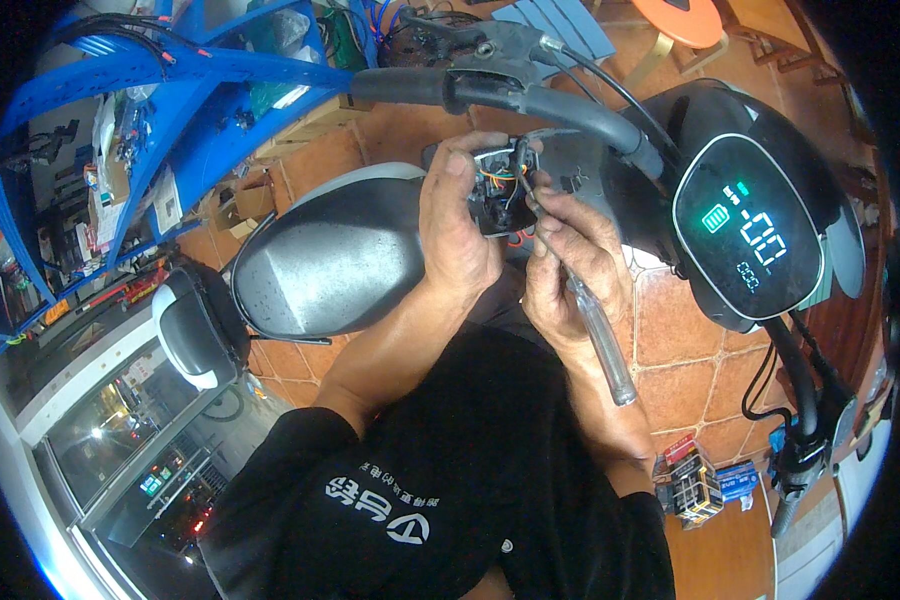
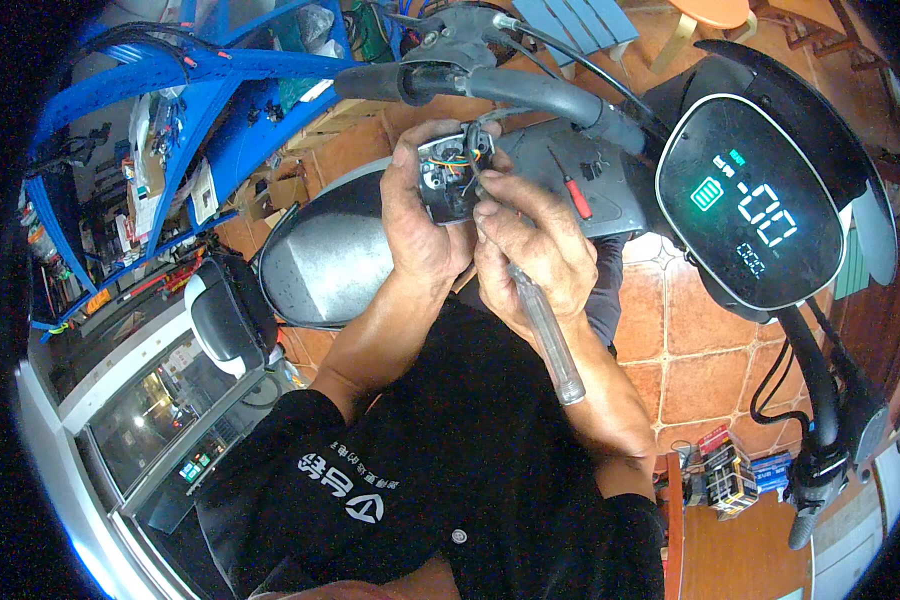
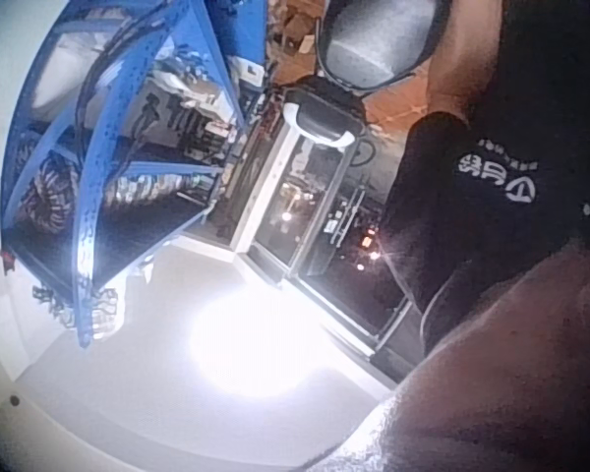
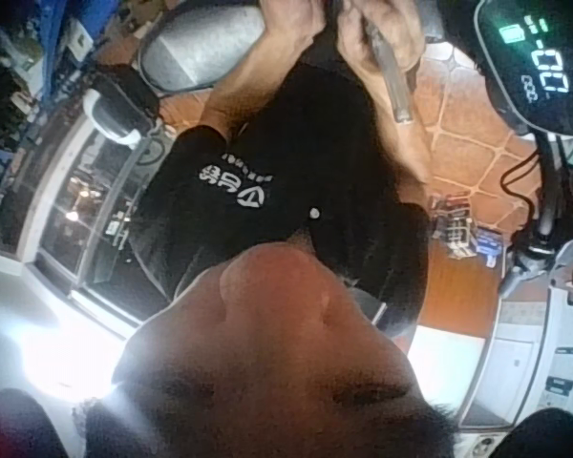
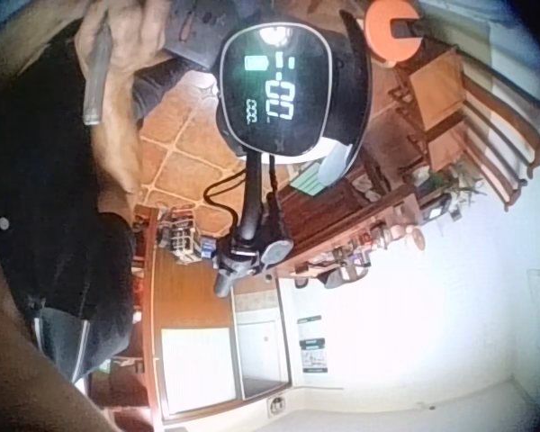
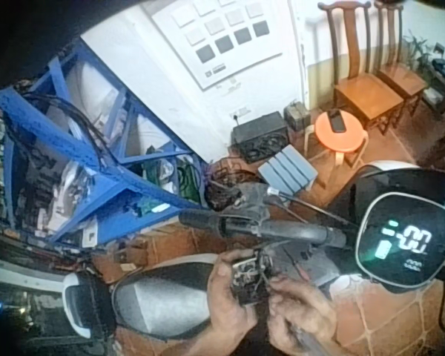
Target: The person repairs the electrical components of an electric scooter's handlebar assembly. They use a screwdriver to adjust wires and a spring mechanism inside the control housing while the digital display remains active.
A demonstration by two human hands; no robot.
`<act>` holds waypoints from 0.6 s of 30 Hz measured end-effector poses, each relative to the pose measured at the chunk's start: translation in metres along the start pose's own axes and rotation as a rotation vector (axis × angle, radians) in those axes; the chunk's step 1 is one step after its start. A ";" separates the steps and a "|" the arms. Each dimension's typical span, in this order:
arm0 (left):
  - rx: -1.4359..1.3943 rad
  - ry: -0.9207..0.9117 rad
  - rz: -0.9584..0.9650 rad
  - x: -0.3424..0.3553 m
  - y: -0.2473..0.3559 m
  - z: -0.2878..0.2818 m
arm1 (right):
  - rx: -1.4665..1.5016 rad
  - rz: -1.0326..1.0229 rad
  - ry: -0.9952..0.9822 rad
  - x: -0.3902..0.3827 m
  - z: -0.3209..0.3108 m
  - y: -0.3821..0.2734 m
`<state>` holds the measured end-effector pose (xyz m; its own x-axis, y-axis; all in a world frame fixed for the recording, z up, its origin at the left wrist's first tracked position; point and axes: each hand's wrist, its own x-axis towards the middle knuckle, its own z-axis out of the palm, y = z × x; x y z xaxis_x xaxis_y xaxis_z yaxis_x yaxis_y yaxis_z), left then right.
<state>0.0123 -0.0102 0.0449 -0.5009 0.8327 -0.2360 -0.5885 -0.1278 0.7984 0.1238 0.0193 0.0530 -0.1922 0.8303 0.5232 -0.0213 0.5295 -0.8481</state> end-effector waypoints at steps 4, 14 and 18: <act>0.010 0.021 -0.007 -0.001 0.001 0.003 | 0.000 -0.002 0.029 -0.004 0.003 0.001; 0.012 0.018 0.013 -0.004 0.000 0.005 | -0.033 -0.012 0.013 -0.004 0.002 -0.001; -0.099 -0.011 0.008 -0.002 -0.005 0.001 | 0.002 0.028 0.028 -0.006 0.001 -0.001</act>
<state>0.0165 -0.0112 0.0422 -0.4987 0.8375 -0.2234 -0.6451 -0.1865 0.7410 0.1238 0.0137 0.0510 -0.1654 0.8495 0.5010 -0.0185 0.5052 -0.8628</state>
